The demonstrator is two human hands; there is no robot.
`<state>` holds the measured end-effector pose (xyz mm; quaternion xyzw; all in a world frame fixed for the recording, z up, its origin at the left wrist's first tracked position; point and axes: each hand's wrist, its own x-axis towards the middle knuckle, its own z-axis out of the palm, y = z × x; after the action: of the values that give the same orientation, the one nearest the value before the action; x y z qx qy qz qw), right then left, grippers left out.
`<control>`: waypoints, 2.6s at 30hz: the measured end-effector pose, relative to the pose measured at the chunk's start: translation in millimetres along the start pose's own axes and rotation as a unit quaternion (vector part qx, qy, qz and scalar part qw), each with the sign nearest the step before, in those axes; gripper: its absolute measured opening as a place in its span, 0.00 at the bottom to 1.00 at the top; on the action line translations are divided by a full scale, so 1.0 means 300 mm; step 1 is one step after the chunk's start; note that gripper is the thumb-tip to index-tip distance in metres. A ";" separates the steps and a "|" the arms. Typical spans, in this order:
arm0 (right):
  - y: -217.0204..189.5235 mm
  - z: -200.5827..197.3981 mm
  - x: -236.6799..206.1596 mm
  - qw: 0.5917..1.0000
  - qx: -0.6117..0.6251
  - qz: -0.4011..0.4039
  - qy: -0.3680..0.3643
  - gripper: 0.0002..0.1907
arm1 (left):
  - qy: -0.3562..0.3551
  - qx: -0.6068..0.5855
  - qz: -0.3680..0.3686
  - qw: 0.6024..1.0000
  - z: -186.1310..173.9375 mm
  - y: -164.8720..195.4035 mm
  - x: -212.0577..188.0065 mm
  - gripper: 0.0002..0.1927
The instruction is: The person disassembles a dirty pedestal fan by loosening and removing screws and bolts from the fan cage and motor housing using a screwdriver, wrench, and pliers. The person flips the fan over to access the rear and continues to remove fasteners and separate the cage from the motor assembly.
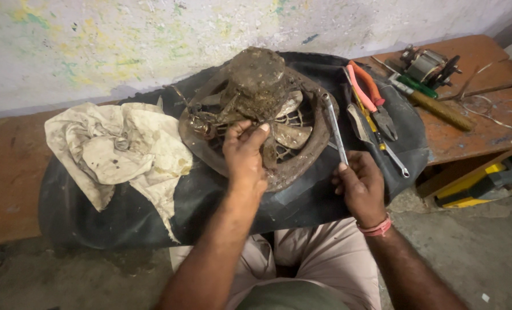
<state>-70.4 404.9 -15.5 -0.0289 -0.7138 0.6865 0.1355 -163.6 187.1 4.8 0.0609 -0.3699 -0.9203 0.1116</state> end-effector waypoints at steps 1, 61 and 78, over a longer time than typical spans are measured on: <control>0.001 0.000 -0.001 1.000 0.002 -0.002 -0.002 0.10 | 0.014 0.009 -0.028 0.999 0.002 0.012 -0.006 0.22; -0.100 0.015 0.219 0.861 -0.387 -0.328 -0.041 0.22 | -0.169 0.008 -0.188 0.967 -0.001 0.111 0.009 0.09; -0.174 -0.053 0.120 0.764 -0.628 -0.076 -0.128 0.18 | -0.207 -0.041 -0.138 0.968 0.006 0.068 -0.002 0.08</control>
<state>-93.8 425.5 41.8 0.0351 -0.9959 0.0695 0.0464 -160.1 174.2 20.3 -0.0851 -0.3348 -0.9338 -0.0935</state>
